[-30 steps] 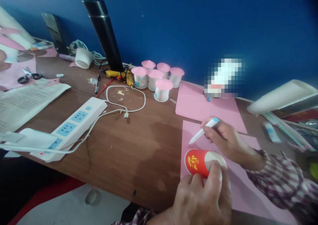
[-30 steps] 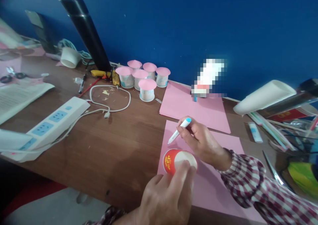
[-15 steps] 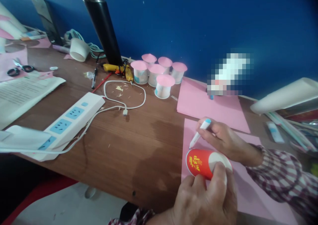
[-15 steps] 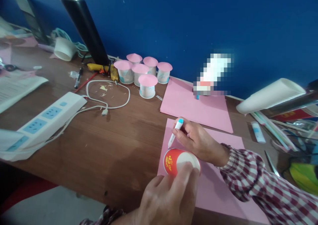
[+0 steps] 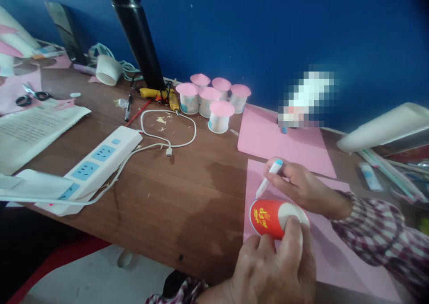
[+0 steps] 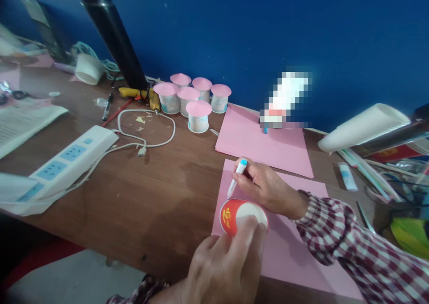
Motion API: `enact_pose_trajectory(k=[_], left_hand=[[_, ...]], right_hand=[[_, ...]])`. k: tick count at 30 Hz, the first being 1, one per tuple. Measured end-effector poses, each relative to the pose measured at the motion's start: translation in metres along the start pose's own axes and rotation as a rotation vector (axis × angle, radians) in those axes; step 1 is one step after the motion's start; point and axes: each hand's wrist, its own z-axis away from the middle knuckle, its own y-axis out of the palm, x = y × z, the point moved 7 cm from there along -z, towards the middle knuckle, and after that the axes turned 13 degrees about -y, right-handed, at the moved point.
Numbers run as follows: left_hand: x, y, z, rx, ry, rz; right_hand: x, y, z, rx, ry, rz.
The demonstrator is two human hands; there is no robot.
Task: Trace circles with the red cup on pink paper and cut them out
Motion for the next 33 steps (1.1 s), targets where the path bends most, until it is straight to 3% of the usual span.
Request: enact_pose_trajectory(k=[5, 9, 16, 23, 33], left_hand=[[-0.004, -0.015, -0.005, -0.071, 0.214, -0.029], [-0.004, -0.022, -0.007, -0.104, 0.259, -0.053], [-0.007, -0.026, -0.011, -0.028, 0.331, -0.08], [-0.006, -0.02, -0.016, 0.232, 0.318, -0.158], [-0.009, -0.026, -0.021, 0.245, 0.33, -0.232]], right_hand=[[-0.001, -0.005, 0.006, -0.019, -0.016, 0.016], [-0.003, -0.007, 0.016, -0.025, -0.02, 0.001], [-0.006, -0.018, 0.033, -0.12, -0.05, 0.011], [-0.007, -0.024, 0.048, -0.186, -0.108, 0.006], [-0.001, -0.023, 0.077, -0.307, -0.052, -0.047]])
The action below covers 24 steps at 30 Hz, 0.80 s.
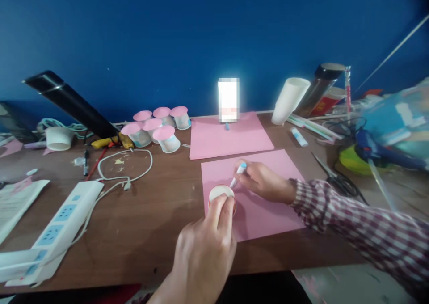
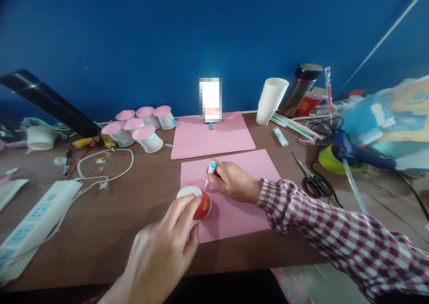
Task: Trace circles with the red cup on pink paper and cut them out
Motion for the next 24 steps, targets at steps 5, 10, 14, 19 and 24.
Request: enact_pose_trajectory(k=[5, 10, 14, 19, 24], left_hand=[[0.001, -0.003, -0.002, 0.038, -0.001, -0.02], [0.001, -0.005, -0.001, 0.075, 0.015, -0.007], [0.001, -0.005, -0.002, 0.085, 0.001, -0.021], [-0.001, -0.007, -0.004, 0.107, 0.001, -0.048], [-0.001, -0.009, -0.004, 0.106, 0.007, -0.067]], right_hand=[[-0.001, 0.0, 0.016, -0.04, 0.07, 0.035], [0.0, 0.003, 0.034, -0.112, 0.093, 0.017], [0.007, 0.006, 0.047, -0.159, 0.102, -0.019], [0.013, 0.002, 0.059, -0.225, 0.095, -0.014], [0.006, -0.011, 0.061, -0.313, 0.158, -0.015]])
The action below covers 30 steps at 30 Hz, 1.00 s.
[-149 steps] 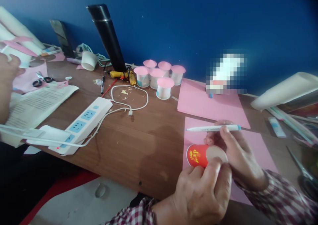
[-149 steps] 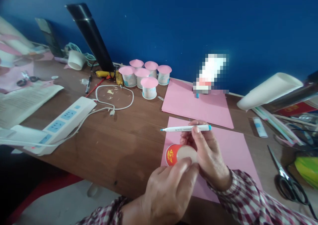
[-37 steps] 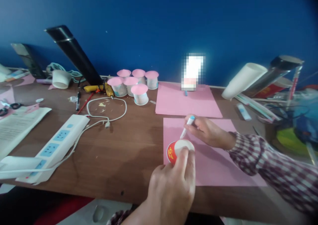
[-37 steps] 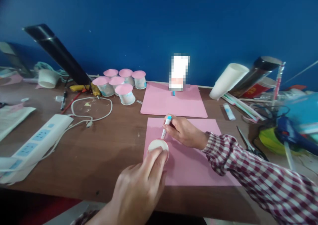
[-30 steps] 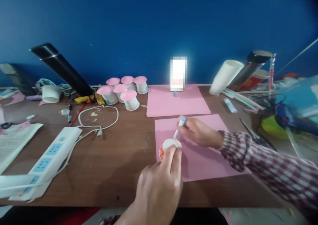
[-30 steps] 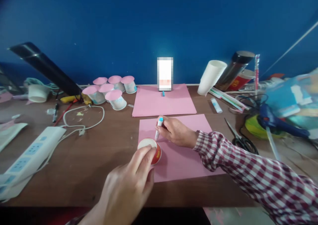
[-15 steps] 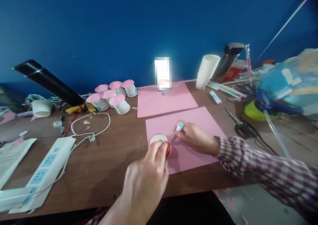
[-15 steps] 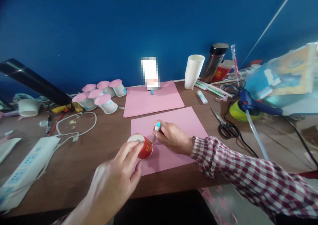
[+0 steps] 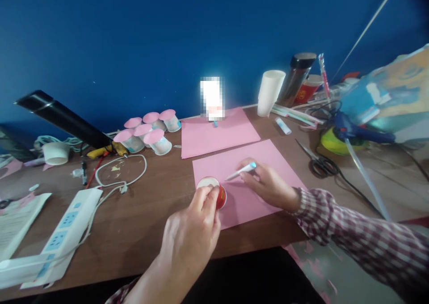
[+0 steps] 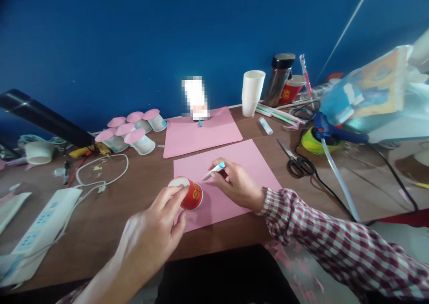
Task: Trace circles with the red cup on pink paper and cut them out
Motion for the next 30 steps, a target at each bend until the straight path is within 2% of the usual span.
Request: enact_pose_trajectory(k=[6, 13, 22, 30], left_hand=[[0.0, 0.002, 0.002, -0.012, 0.014, -0.012], [0.001, 0.002, 0.001, -0.024, 0.01, -0.032], [0.001, 0.003, 0.001, -0.053, 0.028, -0.044], [-0.001, 0.0, 0.001, -0.081, 0.028, -0.077]], right_hand=[[-0.009, -0.002, -0.009, -0.08, 0.061, -0.099], [-0.018, 0.01, -0.011, -0.003, 0.062, -0.053], [-0.019, 0.017, -0.013, -0.005, 0.026, -0.112], [-0.021, 0.017, -0.012, -0.016, 0.005, -0.076]])
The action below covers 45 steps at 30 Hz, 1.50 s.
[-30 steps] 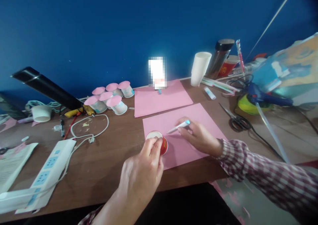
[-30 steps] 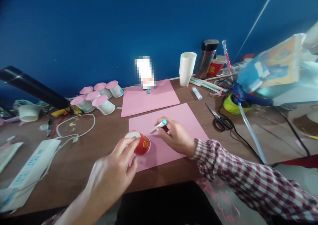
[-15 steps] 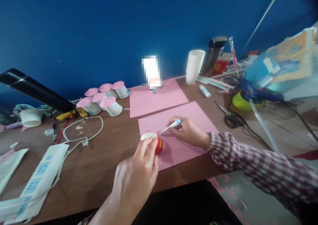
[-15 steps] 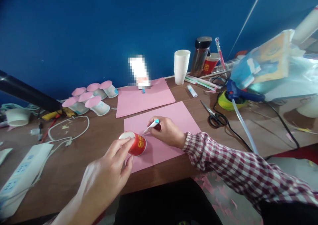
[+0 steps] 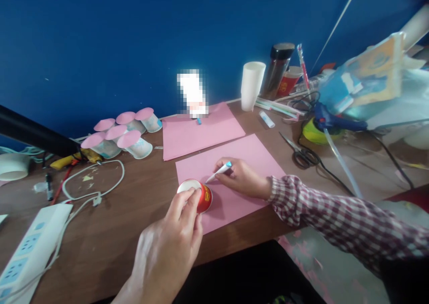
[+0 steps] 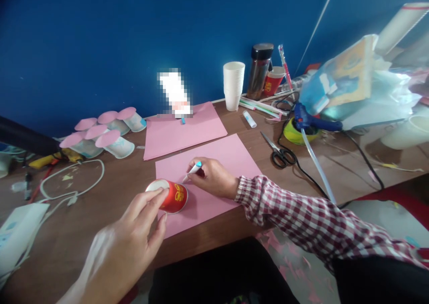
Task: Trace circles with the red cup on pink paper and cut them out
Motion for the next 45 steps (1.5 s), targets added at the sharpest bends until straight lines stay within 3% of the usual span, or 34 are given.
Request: enact_pose_trajectory(k=[14, 20, 26, 36, 40, 45], left_hand=[[0.003, 0.004, 0.0, 0.056, 0.003, 0.018], [0.001, 0.003, -0.002, 0.119, 0.003, -0.005], [0.002, 0.005, -0.002, 0.109, 0.004, -0.007], [0.005, -0.002, -0.008, 0.185, 0.082, 0.02], [0.007, -0.006, -0.013, 0.229, 0.185, 0.002], [0.005, -0.013, -0.025, 0.357, 0.282, -0.005]], right_hand=[[0.007, 0.003, 0.006, 0.072, -0.071, 0.046], [0.014, -0.002, 0.023, 0.055, -0.054, 0.06], [0.023, -0.001, 0.045, 0.047, 0.013, 0.068], [0.052, 0.007, 0.071, -0.018, -0.06, 0.042], [0.081, 0.02, 0.078, 0.066, -0.191, 0.092], [0.115, 0.065, 0.081, 0.275, -0.541, 0.372]])
